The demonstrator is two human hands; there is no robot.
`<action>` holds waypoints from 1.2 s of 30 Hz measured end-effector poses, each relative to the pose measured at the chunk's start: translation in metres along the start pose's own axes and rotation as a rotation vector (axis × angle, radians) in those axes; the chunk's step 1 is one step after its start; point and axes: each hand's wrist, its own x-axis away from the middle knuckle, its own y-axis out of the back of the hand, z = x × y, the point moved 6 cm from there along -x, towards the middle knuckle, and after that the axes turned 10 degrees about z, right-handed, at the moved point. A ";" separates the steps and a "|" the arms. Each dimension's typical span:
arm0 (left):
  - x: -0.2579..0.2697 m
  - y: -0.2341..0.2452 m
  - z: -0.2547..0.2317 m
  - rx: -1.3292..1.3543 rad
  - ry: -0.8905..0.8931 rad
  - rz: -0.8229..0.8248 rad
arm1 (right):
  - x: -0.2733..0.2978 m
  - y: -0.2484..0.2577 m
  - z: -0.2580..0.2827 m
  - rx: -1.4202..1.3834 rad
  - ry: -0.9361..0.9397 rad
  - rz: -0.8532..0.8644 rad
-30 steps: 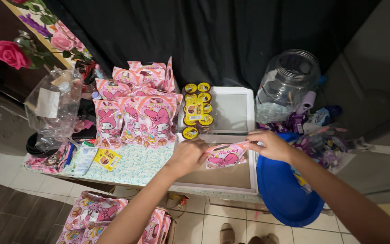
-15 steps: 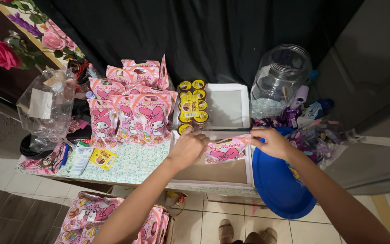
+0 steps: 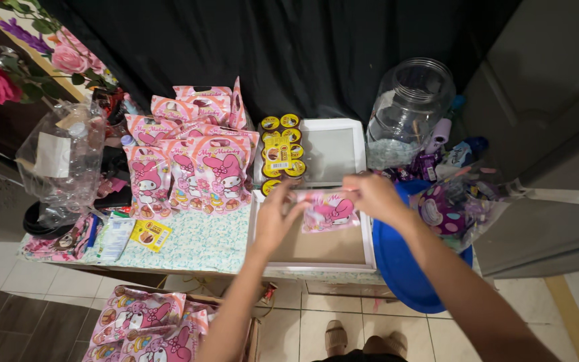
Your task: The person repeatedly picks small snack items from a blue bowl and places them into pink My Melody branded bags on a table. The person also arranges the filled bags and other snack items on the table.
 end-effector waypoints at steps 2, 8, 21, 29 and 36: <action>0.019 -0.022 0.047 0.330 0.202 -0.242 | -0.003 0.007 -0.010 -0.153 0.078 -0.036; 0.045 -0.150 0.119 0.862 0.577 -0.207 | 0.006 0.014 -0.045 -0.556 -0.017 -0.070; 0.021 -0.134 0.034 1.177 0.285 -0.214 | 0.082 0.022 -0.102 -1.128 -0.015 -0.391; 0.021 -0.115 0.009 1.084 0.216 -0.176 | 0.109 0.001 -0.127 -1.345 -0.113 -0.395; 0.041 -0.136 0.043 1.141 0.391 -0.218 | 0.115 -0.032 -0.108 -1.345 -0.108 -0.410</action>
